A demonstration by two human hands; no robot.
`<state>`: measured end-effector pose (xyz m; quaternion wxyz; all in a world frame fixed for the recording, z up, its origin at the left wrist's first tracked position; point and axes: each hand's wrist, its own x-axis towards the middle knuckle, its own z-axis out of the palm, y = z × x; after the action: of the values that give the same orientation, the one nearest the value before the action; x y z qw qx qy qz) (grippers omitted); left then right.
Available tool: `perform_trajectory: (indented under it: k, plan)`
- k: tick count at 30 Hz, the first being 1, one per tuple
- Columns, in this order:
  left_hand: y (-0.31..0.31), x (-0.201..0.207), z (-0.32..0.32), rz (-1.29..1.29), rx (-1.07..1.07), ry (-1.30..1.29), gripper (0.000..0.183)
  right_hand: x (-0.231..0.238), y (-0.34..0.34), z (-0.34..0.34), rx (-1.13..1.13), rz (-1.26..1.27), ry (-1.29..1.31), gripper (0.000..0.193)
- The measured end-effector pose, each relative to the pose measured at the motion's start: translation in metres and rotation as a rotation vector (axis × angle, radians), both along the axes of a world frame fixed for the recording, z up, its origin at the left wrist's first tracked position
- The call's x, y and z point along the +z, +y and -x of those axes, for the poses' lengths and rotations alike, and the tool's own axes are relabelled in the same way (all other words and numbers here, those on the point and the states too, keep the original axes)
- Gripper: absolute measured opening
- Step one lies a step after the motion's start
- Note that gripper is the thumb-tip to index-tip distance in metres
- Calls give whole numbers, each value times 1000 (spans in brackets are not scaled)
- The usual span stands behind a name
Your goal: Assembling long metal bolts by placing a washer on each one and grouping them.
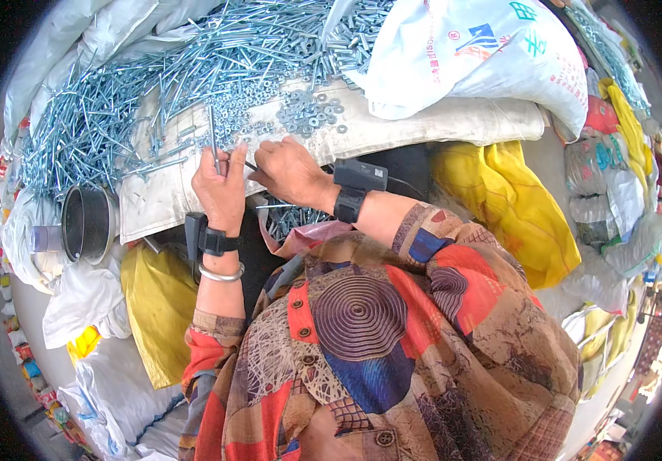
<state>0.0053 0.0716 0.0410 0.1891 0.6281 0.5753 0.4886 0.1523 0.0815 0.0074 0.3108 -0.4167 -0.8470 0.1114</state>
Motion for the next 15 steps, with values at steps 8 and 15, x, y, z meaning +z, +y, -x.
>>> perform_trajectory:
  k: [8, 15]
  plan:
    - [-17, -32, 7, 270, -116, -400, 33, 0, 37, -66, -60, -113, -82, 26]
    - [-30, -31, -11, 449, -240, -625, 32, -8, 131, -124, -511, -161, -251, 25]
